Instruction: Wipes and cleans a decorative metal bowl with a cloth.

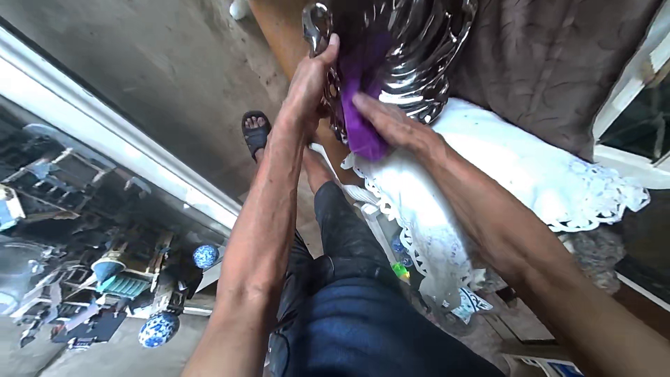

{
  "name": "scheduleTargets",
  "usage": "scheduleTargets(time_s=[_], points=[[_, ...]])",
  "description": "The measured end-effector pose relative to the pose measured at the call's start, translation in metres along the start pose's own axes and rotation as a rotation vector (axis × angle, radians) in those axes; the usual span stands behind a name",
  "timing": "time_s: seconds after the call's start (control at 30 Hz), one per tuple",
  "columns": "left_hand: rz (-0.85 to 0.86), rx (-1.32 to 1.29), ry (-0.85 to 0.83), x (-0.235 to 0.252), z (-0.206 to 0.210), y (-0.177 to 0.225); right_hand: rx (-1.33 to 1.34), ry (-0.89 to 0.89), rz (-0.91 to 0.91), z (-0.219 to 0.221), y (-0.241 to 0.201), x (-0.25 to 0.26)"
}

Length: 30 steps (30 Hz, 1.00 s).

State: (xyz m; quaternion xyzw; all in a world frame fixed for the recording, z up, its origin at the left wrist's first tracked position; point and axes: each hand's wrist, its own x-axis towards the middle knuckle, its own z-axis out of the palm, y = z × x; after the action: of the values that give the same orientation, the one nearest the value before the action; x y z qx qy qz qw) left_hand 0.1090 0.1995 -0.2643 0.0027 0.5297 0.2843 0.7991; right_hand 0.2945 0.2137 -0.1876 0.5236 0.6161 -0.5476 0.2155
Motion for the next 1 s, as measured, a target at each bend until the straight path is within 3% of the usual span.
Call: scheduleTargets(time_s=[0.1,0.2,0.33,0.43,0.57,0.73,0.83,0.9,1.0], points=[[0.036,0.033,-0.002,0.003,0.002,0.010,-0.168,-0.141,-0.094,-0.021,0.009,-0.035],[0.023,0.105,0.006,0.001,0.005,0.016,-0.241,-0.172,-0.108,-0.013,0.024,-0.021],[-0.002,0.197,-0.008,0.000,0.006,0.017,-0.467,0.090,-0.115,0.016,0.050,0.042],[-0.029,0.199,-0.042,0.000,0.002,0.028,-0.656,0.265,-0.076,0.006,0.063,0.048],[0.067,0.155,-0.008,0.006,0.000,0.026,-0.625,0.225,-0.137,-0.028,0.069,0.006],[0.334,-0.045,0.072,-0.005,-0.006,-0.029,-0.519,0.285,-0.277,-0.035,0.063,-0.017],[0.451,-0.266,0.130,-0.001,0.009,-0.066,-0.288,0.275,-0.382,-0.015,0.059,-0.003],[0.458,-0.320,0.145,0.005,0.012,-0.069,-0.212,0.244,-0.413,-0.001,0.057,0.017],[0.427,-0.297,0.123,0.002,0.013,-0.061,-0.268,0.337,-0.296,0.003,0.062,0.056]])
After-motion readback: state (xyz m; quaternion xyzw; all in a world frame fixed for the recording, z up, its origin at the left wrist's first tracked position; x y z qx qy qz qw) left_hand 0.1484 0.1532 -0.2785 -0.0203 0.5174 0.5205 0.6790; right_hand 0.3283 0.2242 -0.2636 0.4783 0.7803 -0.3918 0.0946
